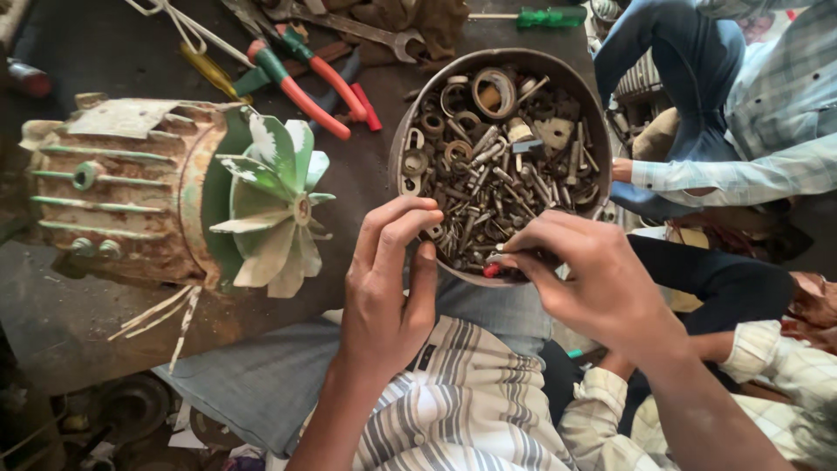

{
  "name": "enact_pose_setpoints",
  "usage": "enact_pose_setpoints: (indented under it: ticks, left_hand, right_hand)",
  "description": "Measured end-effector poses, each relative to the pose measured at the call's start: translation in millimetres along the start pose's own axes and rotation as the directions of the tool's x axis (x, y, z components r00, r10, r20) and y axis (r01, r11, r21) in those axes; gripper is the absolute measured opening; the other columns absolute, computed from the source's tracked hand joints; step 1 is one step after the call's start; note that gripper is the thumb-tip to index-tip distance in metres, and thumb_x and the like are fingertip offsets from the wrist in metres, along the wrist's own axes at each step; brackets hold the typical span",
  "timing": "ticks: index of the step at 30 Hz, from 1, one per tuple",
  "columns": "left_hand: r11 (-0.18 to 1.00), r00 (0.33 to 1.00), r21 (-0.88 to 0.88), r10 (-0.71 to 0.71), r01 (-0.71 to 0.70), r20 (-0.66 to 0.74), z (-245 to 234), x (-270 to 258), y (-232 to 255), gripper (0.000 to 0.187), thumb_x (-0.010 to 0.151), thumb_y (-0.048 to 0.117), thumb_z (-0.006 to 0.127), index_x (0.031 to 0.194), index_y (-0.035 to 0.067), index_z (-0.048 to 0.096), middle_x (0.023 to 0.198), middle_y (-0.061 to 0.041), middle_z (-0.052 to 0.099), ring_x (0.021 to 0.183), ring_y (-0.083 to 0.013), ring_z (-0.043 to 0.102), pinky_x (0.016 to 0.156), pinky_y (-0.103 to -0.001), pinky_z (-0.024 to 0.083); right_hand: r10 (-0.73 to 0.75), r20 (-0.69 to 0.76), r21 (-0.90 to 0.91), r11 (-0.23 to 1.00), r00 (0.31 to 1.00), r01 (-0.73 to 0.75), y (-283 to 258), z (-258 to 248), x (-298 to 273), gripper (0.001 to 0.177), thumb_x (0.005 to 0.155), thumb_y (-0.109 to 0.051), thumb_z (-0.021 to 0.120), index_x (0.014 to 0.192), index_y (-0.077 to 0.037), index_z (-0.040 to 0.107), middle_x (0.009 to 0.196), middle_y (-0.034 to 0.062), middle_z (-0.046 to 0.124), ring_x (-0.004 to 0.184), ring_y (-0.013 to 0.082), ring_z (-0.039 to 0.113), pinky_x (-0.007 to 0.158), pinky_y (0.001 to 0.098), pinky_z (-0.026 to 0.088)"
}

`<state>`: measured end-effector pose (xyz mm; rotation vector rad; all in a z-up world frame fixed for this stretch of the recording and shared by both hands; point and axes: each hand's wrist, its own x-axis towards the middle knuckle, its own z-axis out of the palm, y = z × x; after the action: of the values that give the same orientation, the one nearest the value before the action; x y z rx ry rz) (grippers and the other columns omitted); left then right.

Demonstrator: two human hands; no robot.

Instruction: The person sorts through a container of bolts, nuts, and washers by hand, then uses pliers to manipulate a wire and small components on a motor.

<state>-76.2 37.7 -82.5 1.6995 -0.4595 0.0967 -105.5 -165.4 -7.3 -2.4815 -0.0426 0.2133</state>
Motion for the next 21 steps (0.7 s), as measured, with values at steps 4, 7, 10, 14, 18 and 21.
enact_pose_setpoints:
  ticks: [4,7,10,14,18,21]
  left_hand:
    - [1.000,1.000,0.006,0.002,-0.002,0.025,-3.6,1.9,0.6,0.033,0.097,-0.010,0.057,0.128,0.003,0.058,0.132,-0.015,0.061,0.122,-0.0342,0.065,0.105,-0.042,0.053]
    - [1.000,1.000,0.011,0.023,-0.023,0.011,-3.3,0.1,2.9,0.034,0.097,-0.010,0.057,0.128,0.003,0.057,0.133,-0.016,0.060,0.124,-0.0353,0.064,0.107,-0.043,0.052]
    - [0.999,0.999,0.020,0.030,-0.031,0.032,-2.5,-3.3,4.2,0.035,0.097,-0.010,0.057,0.129,0.002,0.057,0.134,-0.016,0.059,0.124,-0.0357,0.063,0.106,-0.043,0.052]
    - [0.994,0.996,0.082,0.071,-0.076,0.060,-3.0,-7.5,3.9,0.037,0.097,-0.008,0.058,0.132,0.001,0.056,0.137,-0.017,0.056,0.129,-0.0381,0.059,0.110,-0.046,0.050]
    - [0.990,0.994,0.105,0.084,-0.091,0.067,1.6,-4.3,-2.6,0.036,0.097,-0.005,0.060,0.132,0.002,0.057,0.136,-0.016,0.057,0.129,-0.0370,0.059,0.111,-0.046,0.050]
    - [0.989,0.995,0.122,0.081,-0.088,0.057,4.3,-6.5,-4.1,0.034,0.097,-0.005,0.060,0.130,0.002,0.058,0.136,-0.016,0.057,0.129,-0.0364,0.060,0.110,-0.046,0.050]
  right_hand:
    - [-0.239,-0.078,-0.250,0.945,0.968,0.213,0.0,11.4,12.9,0.008,0.083,-0.001,0.076,0.088,0.001,0.070,0.083,0.0127,0.068,0.075,0.0299,0.067,0.068,0.0416,0.052]
    - [-0.382,-0.193,-0.368,0.882,0.904,0.294,9.3,6.2,21.8,0.011,0.086,0.006,0.068,0.095,-0.001,0.070,0.092,0.0123,0.069,0.081,0.0278,0.068,0.074,0.0407,0.054]
    - [-0.293,-0.364,-0.416,0.901,0.884,0.127,15.6,-3.4,25.1,0.010,0.096,-0.003,0.081,0.098,0.000,0.071,0.091,0.0124,0.067,0.081,0.0292,0.066,0.073,0.0412,0.051]
    - [-0.229,-0.306,-0.200,0.964,0.924,0.173,8.9,-25.2,2.4,0.006,0.097,-0.002,0.076,0.100,-0.004,0.072,0.095,0.0068,0.071,0.081,0.0206,0.072,0.069,0.0338,0.055]
    - [-0.191,0.009,-0.198,0.962,0.982,0.189,5.8,-27.0,-6.8,0.011,0.077,-0.003,0.077,0.087,-0.005,0.071,0.080,0.0072,0.069,0.070,0.0252,0.068,0.061,0.0365,0.051]
    - [-0.250,0.017,-0.270,0.931,0.968,0.245,8.2,-21.2,-3.0,0.015,0.077,-0.001,0.075,0.089,-0.001,0.066,0.083,0.0113,0.065,0.077,0.0320,0.065,0.068,0.0418,0.050]
